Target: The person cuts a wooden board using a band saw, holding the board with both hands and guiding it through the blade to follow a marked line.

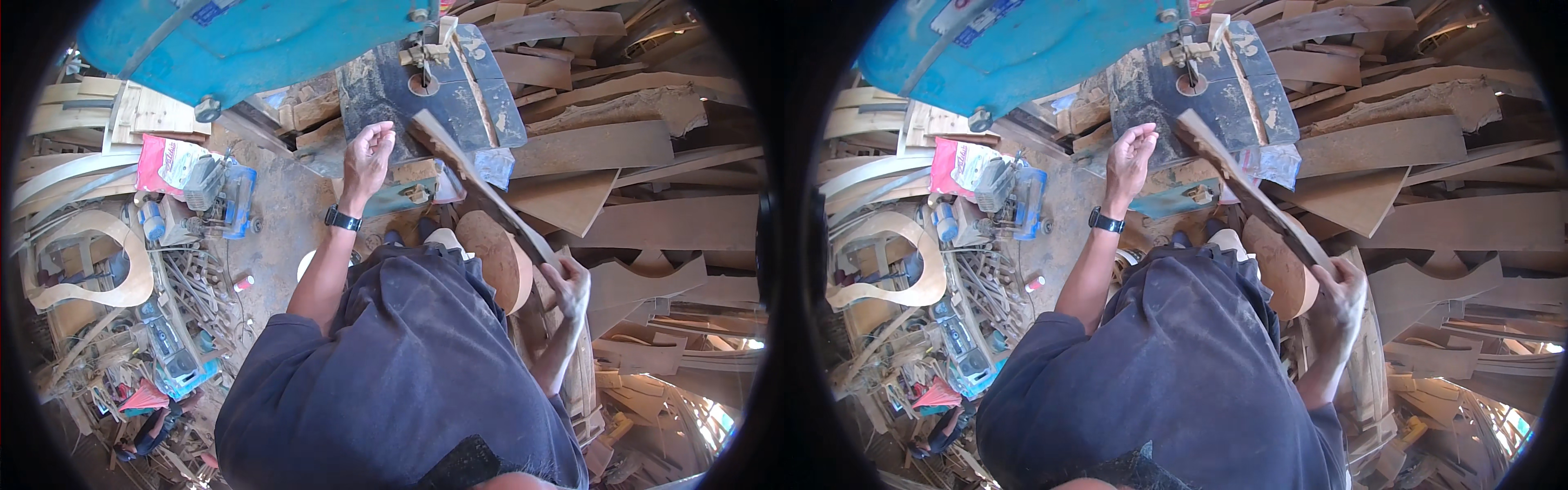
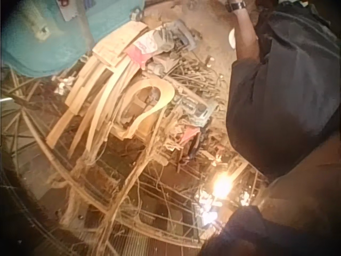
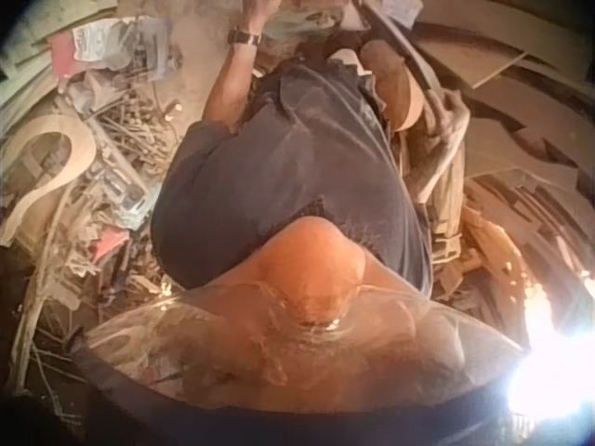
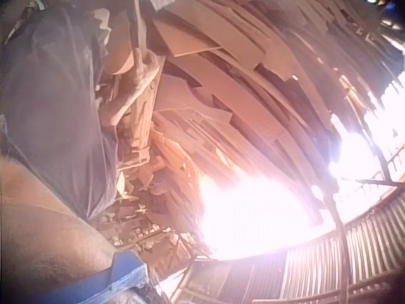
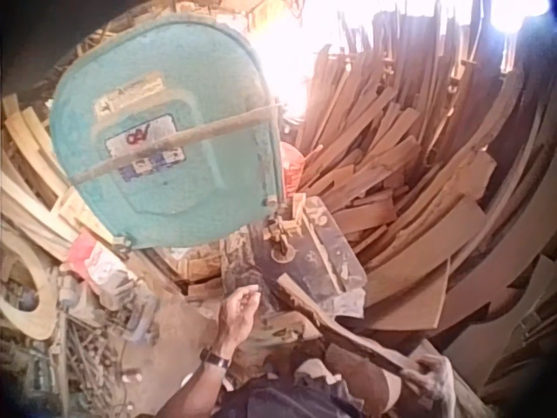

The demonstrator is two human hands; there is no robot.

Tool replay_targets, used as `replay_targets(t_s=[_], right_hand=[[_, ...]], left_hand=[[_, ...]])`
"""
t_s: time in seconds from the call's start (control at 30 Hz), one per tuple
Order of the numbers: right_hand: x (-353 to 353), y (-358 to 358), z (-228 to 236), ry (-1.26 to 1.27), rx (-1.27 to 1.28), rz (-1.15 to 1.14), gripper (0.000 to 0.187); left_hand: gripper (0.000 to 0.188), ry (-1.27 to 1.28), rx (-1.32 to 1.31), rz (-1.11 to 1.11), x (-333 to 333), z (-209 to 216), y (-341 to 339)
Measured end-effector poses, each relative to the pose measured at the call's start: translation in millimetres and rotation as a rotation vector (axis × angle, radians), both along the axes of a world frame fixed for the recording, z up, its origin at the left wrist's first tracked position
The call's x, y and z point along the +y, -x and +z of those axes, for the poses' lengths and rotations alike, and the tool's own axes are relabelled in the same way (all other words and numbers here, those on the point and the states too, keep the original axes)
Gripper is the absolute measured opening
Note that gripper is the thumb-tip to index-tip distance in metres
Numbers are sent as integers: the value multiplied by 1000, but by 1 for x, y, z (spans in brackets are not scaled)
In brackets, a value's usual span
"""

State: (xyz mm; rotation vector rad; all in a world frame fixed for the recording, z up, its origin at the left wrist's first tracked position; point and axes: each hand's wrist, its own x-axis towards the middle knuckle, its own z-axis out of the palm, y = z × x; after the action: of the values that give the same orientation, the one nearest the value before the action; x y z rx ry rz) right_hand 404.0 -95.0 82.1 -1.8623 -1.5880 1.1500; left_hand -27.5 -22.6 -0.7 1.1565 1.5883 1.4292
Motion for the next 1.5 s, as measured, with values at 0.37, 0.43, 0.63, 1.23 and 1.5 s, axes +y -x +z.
replay_targets(t_s=[0.37,0.43,0.63,1.23,1.5], right_hand=[[98,-13,-22,-283,-113,-53,39],[128,4,-23,-288,-55,-27,41],[195,39,6,-337,-181,184,42],[173,0,28,-428,-324,64,35],[109,-77,-19,-46,44,-7,35]], left_hand=[[32,-41,100,352,10,-10,-12],[32,-48,137,360,11,-12,-14],[29,-70,221,369,11,-16,-12],[29,0,285,389,14,-13,-19],[22,-2,273,401,14,-17,-16]])
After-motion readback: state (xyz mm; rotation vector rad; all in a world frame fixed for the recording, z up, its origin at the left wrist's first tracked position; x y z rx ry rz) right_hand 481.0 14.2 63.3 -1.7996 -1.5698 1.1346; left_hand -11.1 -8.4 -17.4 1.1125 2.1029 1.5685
